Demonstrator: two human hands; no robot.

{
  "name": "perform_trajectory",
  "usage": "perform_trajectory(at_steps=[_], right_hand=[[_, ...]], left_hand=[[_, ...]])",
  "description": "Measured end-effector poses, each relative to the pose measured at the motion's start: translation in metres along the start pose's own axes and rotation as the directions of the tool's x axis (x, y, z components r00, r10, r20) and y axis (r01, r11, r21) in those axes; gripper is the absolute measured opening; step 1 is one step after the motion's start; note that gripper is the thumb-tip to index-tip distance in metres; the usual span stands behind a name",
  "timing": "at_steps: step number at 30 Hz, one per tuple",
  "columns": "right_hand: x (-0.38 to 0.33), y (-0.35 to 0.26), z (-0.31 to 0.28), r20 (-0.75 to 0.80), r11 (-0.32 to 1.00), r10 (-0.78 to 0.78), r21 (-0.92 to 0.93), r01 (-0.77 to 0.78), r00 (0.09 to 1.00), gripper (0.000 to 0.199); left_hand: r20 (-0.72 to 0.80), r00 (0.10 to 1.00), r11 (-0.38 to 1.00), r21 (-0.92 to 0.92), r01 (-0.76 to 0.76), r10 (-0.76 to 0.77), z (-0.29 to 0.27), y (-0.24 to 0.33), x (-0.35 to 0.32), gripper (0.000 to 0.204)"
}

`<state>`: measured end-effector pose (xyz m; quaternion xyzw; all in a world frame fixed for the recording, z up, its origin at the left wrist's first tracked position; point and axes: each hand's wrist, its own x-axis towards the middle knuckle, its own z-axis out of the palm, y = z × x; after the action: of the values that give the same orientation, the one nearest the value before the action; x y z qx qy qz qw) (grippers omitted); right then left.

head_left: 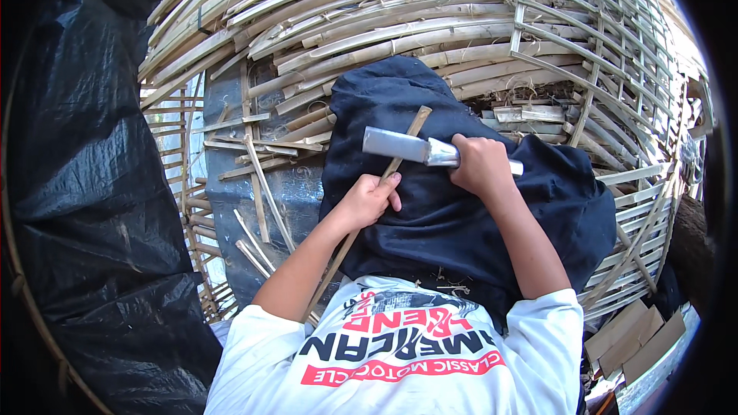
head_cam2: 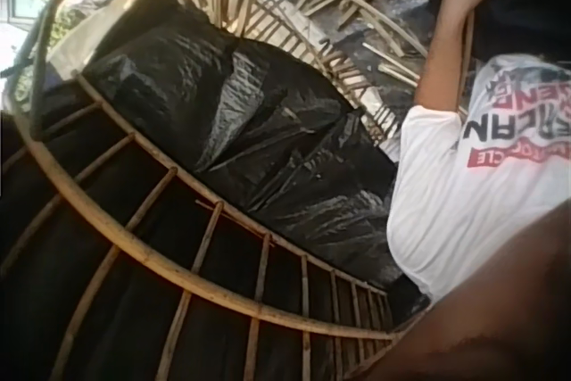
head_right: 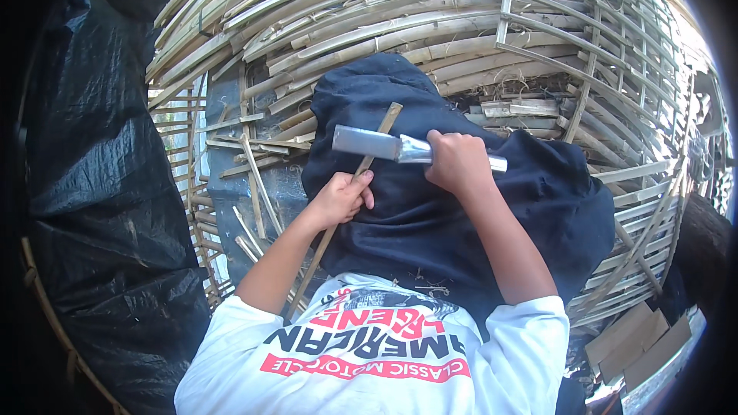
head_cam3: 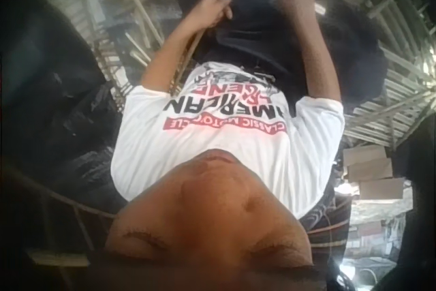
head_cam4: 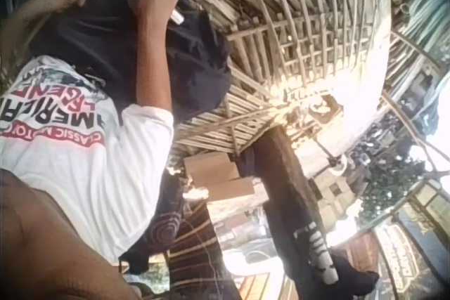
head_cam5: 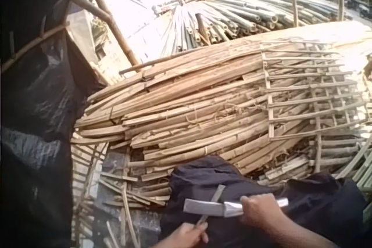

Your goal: The person uses a large knife to shave and smooth bamboo sticks while sitting on a bamboo structure, then fits a smoothed stick into a pre-made bamboo lattice frame.

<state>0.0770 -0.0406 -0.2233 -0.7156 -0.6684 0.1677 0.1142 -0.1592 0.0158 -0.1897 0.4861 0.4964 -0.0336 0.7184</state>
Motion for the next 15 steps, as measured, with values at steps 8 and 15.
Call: perform_trajectory(at_steps=[8, 15], right_hand=[[0.004, 0.0, -0.003, -0.012, 1.0, -0.003, -0.007, 0.003, 1.0, 0.019], [0.004, 0.006, 0.001, -0.139, 0.969, 0.245, 0.08, -0.235, 0.96, 0.018]], left_hand=[[0.074, 0.996, 0.999, -0.018, 0.043, -0.041, -0.003, 0.002, -0.003, 0.051], [0.129, 0.988, 0.991, -0.091, 0.098, -0.086, -0.007, 0.01, 0.003, 0.054]])
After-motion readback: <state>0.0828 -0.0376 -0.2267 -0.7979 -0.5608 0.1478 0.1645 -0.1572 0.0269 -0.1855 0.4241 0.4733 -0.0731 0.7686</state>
